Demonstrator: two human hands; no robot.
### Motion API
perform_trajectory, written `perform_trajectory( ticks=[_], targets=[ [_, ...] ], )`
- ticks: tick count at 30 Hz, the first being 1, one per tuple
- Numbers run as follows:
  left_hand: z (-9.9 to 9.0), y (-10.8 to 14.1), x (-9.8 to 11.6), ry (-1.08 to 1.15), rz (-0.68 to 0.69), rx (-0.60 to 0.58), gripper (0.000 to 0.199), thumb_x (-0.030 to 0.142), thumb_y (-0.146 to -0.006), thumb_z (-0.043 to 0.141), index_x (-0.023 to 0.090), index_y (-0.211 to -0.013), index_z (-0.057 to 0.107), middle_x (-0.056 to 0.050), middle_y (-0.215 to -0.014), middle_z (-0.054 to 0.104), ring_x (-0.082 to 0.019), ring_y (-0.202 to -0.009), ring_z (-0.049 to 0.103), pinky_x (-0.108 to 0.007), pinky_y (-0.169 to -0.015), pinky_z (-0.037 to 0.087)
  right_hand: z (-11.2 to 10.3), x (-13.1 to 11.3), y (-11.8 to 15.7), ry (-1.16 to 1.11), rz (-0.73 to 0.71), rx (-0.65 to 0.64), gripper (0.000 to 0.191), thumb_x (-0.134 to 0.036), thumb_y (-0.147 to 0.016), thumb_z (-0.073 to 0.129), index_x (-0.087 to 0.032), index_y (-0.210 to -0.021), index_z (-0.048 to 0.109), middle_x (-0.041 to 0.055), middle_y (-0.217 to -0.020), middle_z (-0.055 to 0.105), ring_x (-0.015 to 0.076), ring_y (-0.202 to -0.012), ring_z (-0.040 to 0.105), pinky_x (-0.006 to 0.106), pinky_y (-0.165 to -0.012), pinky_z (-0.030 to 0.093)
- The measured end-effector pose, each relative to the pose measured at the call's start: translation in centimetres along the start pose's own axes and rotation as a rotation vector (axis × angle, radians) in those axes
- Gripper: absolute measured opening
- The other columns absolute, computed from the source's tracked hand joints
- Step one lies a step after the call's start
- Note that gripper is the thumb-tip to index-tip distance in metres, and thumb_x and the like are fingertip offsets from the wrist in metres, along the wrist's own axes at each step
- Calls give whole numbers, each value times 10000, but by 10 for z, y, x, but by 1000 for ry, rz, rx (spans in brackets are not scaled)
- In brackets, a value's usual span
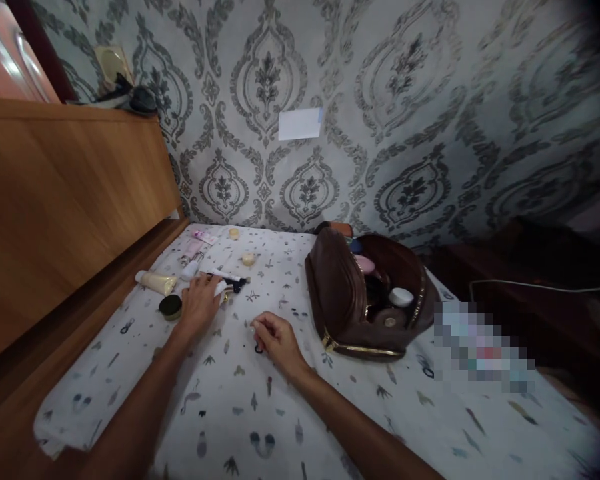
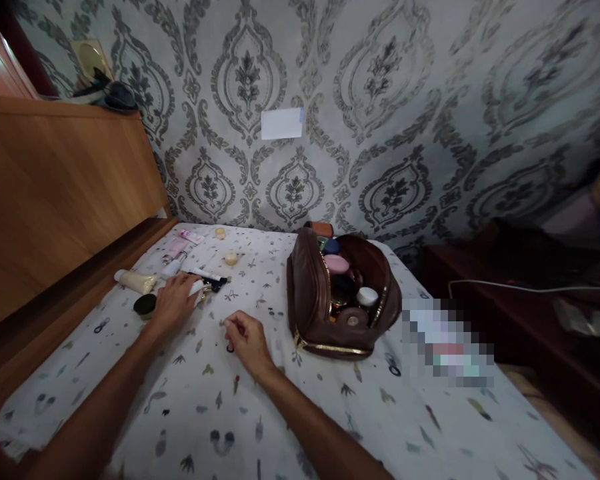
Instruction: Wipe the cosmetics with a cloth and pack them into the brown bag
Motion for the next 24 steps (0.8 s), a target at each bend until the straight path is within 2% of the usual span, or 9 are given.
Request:
perform_trajectory(
  ticks=[6, 9, 14, 17, 20, 22, 24],
  targets=[
    [1, 9, 27, 61, 247, -90, 273, 217, -903, 505, 263, -1143, 628, -52, -1161, 631, -269, -1119, 506, -391, -911, 420, -1, 2, 0, -50, 24, 32, 274, -429, -840, 538, -192, -703, 526, -46, -546, 500, 76, -439, 441, 196, -413, 302],
    [4, 17, 42, 136, 376, -144, 261, 186, -890, 507, 246, -1111, 632, -55, -1088, 637, -249, -1077, 534, -366, -890, 429, -1, 3, -1, -89, 22, 49, 281, -450, -832, 555, -194, -720, 528, -44, -566, 509, 78, -443, 438, 196, -409, 302],
    [6, 20, 48, 179, 416, -139, 292, 131, -870, 498, 214, -1123, 615, -78, -1082, 642, -254, -1073, 558, -380, -910, 430, -2, 4, -2, -98, 0, 48, 313, -478, -831, 565, -192, -710, 530, -47, -548, 495, 79, -452, 431, 198, -424, 312],
    [4, 15, 41, 134, 356, -70, 354, 98, -855, 493, 206, -1177, 590, -94, -1137, 641, -267, -1112, 544, -416, -950, 413, -2, 6, -3, -96, 11, 53, 326, -495, -821, 570, -188, -715, 537, -40, -558, 507, 79, -448, 433, 198, -415, 308],
    [3, 8, 26, 45, 153, 7, 400, 99, -858, 492, 199, -1239, 562, -131, -1293, 575, -308, -1233, 474, -499, -1001, 383, -2, 7, -3, -93, 26, 55, 328, -500, -811, 578, -184, -726, 551, -36, -558, 513, 81, -444, 434, 196, -399, 296],
    [5, 6, 16, 25, 40, -2, 409, 115, -875, 477, 208, -1266, 550, -149, -1379, 509, -331, -1297, 418, -544, -996, 389, -1, 6, -2, -90, 34, 53, 320, -492, -818, 574, -184, -732, 554, -35, -558, 513, 79, -443, 431, 193, -395, 285],
    [7, 5, 11, 37, 7, -30, 398, 138, -895, 460, 217, -1275, 551, -153, -1405, 486, -341, -1317, 395, -553, -970, 416, -1, 5, -2, -85, 37, 49, 313, -483, -824, 566, -185, -729, 550, -35, -553, 511, 76, -435, 416, 193, -390, 270]
  ],
)
Point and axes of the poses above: each hand's wrist, its own y-axis away from the middle knuckle, its own z-axis out of the palm, x = y × z, the point moved 2 cm from there along -y, towards the middle knuckle
